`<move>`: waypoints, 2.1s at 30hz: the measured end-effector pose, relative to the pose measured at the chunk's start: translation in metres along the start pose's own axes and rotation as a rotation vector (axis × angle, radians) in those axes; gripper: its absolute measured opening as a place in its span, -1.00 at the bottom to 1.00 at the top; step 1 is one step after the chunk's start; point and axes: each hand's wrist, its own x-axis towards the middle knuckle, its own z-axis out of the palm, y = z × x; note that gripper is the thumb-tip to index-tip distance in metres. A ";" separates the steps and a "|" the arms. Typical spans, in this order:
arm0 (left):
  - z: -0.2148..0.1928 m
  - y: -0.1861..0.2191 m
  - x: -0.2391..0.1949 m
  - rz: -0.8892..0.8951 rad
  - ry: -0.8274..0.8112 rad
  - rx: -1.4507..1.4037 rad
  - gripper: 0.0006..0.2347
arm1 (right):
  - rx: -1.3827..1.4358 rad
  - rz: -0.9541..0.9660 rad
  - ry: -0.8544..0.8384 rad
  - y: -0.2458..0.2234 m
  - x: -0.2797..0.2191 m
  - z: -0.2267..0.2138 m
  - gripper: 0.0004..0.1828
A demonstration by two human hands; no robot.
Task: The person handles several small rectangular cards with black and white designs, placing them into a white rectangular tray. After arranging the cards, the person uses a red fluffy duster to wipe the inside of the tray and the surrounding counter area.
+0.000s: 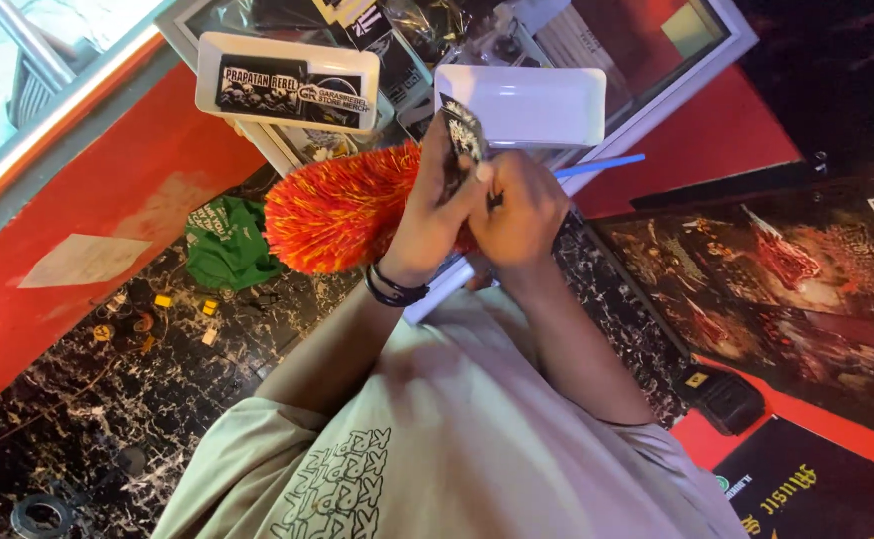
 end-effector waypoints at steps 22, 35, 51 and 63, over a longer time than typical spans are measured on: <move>-0.014 -0.013 -0.007 -0.036 0.226 -0.315 -0.79 | 0.830 0.418 -0.133 0.002 0.020 -0.019 -0.85; -0.053 0.010 -0.006 0.111 0.316 -0.087 -0.93 | 0.488 -0.486 0.181 -0.002 0.022 -0.025 -0.68; -0.075 0.000 -0.010 0.080 0.288 -0.131 -0.75 | 0.425 -0.497 0.211 0.002 0.011 0.000 -0.64; -0.071 0.034 -0.015 0.055 0.514 -0.147 -0.80 | 0.975 0.498 -0.377 -0.019 0.053 0.030 -0.72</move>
